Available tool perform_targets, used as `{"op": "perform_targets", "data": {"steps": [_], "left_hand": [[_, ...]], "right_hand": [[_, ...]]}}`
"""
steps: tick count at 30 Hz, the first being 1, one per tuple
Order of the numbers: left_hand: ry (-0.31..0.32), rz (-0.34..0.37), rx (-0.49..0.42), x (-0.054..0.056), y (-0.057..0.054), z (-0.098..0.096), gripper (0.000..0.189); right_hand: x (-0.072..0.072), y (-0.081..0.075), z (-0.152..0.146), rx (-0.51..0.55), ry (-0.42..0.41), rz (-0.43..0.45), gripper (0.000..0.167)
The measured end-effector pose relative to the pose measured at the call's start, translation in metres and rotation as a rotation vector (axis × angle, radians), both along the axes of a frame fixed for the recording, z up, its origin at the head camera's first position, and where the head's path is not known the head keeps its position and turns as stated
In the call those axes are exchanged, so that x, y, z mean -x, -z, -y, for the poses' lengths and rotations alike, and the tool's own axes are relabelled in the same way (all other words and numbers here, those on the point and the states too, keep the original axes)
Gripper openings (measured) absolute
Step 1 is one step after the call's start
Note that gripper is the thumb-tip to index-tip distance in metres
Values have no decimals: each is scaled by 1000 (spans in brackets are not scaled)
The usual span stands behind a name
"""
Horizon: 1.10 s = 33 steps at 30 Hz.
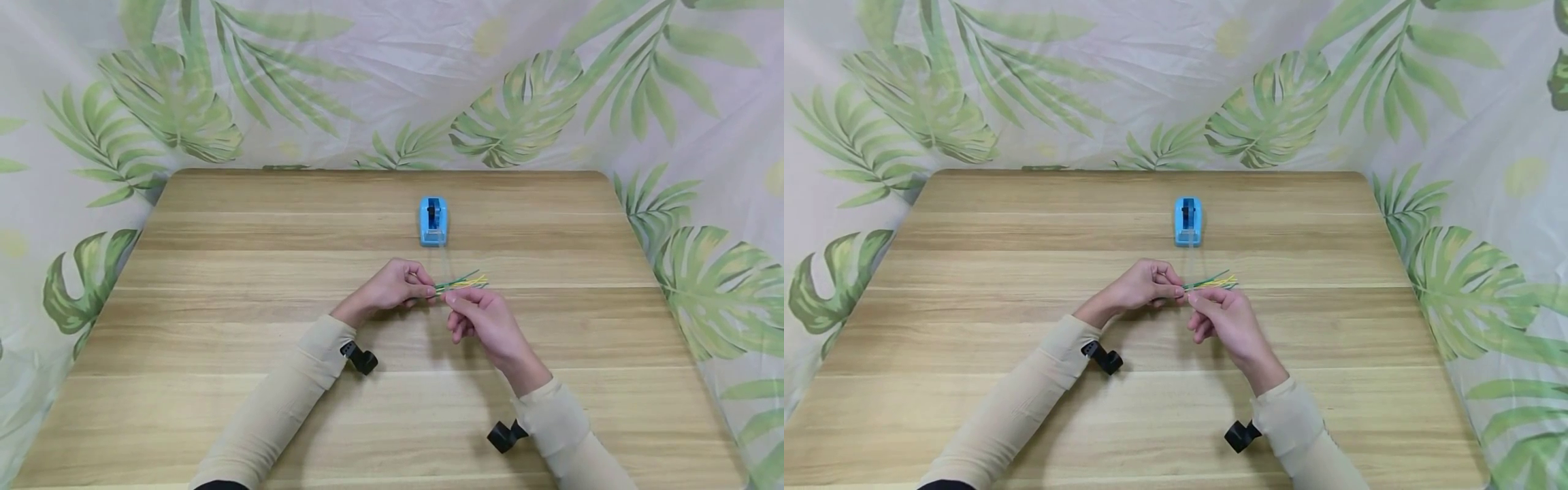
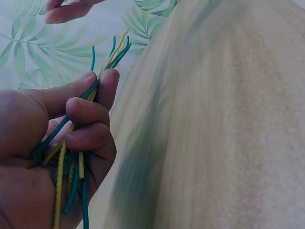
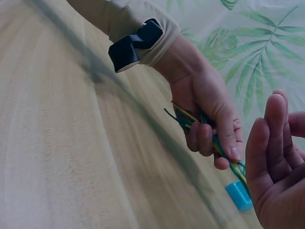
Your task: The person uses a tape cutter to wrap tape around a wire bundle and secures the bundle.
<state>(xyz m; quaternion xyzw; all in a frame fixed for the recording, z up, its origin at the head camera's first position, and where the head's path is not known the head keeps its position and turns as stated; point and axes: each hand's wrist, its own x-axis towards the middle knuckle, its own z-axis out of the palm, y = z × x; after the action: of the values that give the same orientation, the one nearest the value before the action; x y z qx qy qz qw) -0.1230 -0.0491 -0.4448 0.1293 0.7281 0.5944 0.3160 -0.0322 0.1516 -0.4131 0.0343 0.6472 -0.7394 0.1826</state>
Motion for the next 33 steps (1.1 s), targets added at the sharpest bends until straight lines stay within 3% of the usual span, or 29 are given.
{"op": "perform_targets", "data": {"steps": [11, 24, 33], "left_hand": [[54, -34, -1, -1, -4, 1, 9], [71, -28, -10, -4, -12, 1, 11], [63, -16, -24, -5, -12, 3, 11]], "right_hand": [[-2, 9, -1, -15, 8, 23, 36], [-6, 24, -1, -10, 2, 25, 36], [-7, 30, 2, 8, 9, 45, 38]]}}
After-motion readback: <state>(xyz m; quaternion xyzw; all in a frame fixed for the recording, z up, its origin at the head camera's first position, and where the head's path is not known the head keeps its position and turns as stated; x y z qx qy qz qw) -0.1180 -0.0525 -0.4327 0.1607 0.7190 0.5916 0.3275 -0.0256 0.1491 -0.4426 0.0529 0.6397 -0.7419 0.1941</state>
